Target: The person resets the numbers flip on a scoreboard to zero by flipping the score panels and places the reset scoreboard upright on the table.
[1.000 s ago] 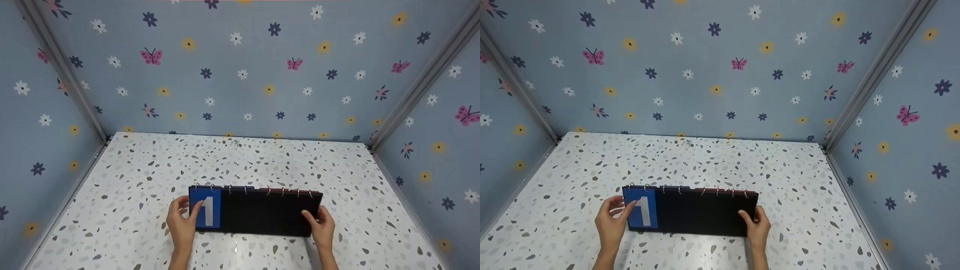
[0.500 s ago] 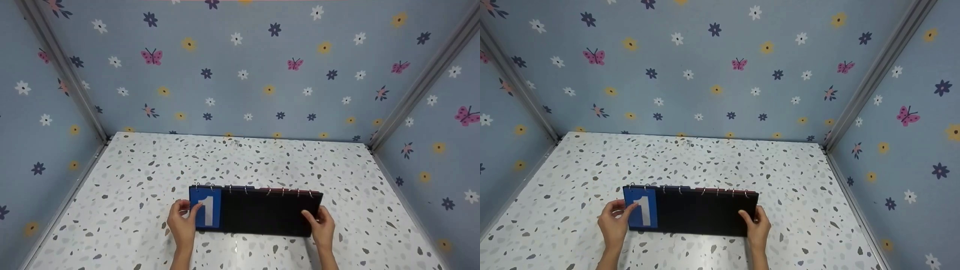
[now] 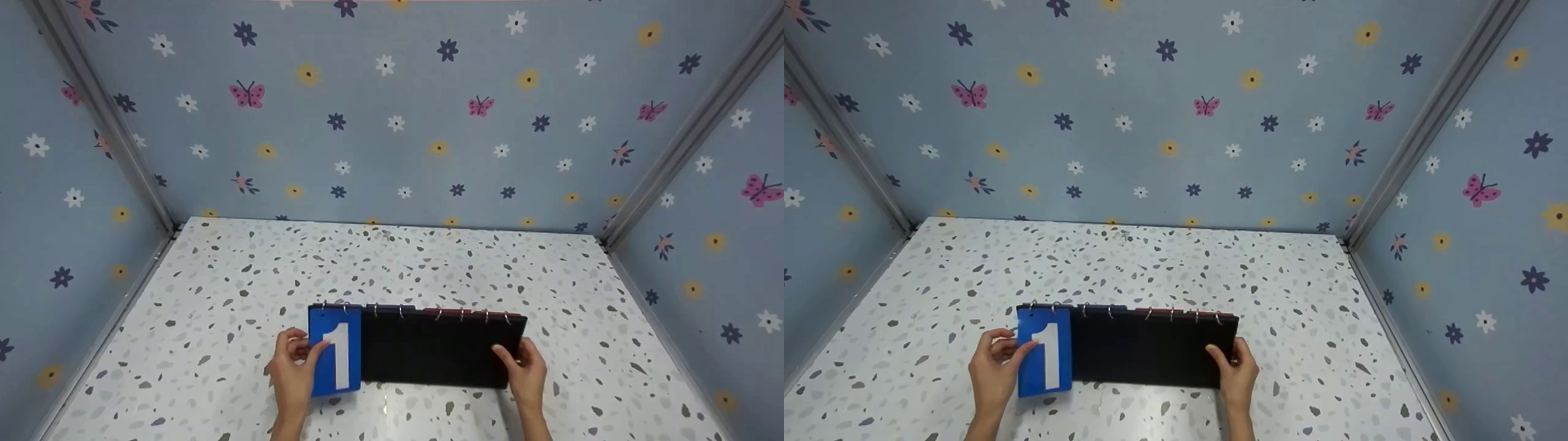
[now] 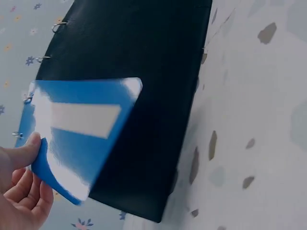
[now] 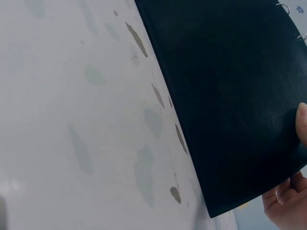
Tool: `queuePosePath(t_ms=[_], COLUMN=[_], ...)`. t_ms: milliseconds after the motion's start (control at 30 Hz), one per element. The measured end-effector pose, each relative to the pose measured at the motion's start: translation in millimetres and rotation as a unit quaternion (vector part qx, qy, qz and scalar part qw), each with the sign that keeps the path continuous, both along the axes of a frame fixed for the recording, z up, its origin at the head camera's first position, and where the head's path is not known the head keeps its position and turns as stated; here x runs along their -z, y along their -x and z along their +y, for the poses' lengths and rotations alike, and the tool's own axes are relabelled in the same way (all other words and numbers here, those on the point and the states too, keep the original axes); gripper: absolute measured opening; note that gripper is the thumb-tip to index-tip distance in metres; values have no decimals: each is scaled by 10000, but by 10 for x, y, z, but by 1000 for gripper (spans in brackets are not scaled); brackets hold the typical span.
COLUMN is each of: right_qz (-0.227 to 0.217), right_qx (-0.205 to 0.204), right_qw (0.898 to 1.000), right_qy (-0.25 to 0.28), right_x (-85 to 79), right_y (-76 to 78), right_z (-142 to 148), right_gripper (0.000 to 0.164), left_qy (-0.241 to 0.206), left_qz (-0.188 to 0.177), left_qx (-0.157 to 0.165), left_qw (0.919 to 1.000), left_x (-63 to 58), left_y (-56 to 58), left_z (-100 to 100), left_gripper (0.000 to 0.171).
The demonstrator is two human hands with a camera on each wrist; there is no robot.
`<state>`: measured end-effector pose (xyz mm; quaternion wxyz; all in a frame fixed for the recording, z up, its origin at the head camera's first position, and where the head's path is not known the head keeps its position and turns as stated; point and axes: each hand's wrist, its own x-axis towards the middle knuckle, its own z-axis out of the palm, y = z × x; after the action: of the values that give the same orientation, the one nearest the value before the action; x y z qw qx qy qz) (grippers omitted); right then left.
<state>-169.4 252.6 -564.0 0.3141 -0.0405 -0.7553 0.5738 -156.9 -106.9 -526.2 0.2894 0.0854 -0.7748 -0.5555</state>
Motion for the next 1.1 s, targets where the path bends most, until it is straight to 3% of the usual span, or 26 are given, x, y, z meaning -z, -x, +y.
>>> queuePosePath(t_ms=[200, 400, 533, 667, 767, 833, 933, 1033, 1100], right_qz=[-341, -526, -472, -512, -583, -605, -490, -364, -393], right_qx=[266, 231, 186, 199, 243, 285, 308, 301, 347], right_qw=[9990, 9983, 9987, 9984, 9977, 9974, 9980, 9986, 9983], right_qy=[-92, -57, -89, -112, -229, -283, -269, -245, -259], right_x=[-74, -198, -339, -335, -228, -153, -75, -49, -73], right_y=[-9, -52, -117, -119, -79, -53, -30, -26, -32], right_z=[-37, -75, -148, -147, -93, -61, -35, -32, -44], right_gripper=[20, 19, 19, 19, 20, 20, 20, 20, 20], left_qy=[-143, -944, -981, -833, -621, -437, -138, 8, 30], left_qz=[-227, 360, 576, 935, 1520, 1957, 2488, 2649, 2562], left_qx=[669, 1447, 1777, 1735, 1542, 1416, 1176, 950, 870], left_qw=[9974, 9843, 9775, 9768, 9743, 9694, 9613, 9596, 9627], left_x=[-149, -259, -306, -412, -543, -615, -624, -615, -621], left_y=[-105, -148, -154, -126, -85, -29, 129, 284, 364], left_z=[-93, -180, -209, -197, -173, -164, -176, -188, -187], left_gripper=[11, 12, 19, 21, 20, 21, 22, 20, 18])
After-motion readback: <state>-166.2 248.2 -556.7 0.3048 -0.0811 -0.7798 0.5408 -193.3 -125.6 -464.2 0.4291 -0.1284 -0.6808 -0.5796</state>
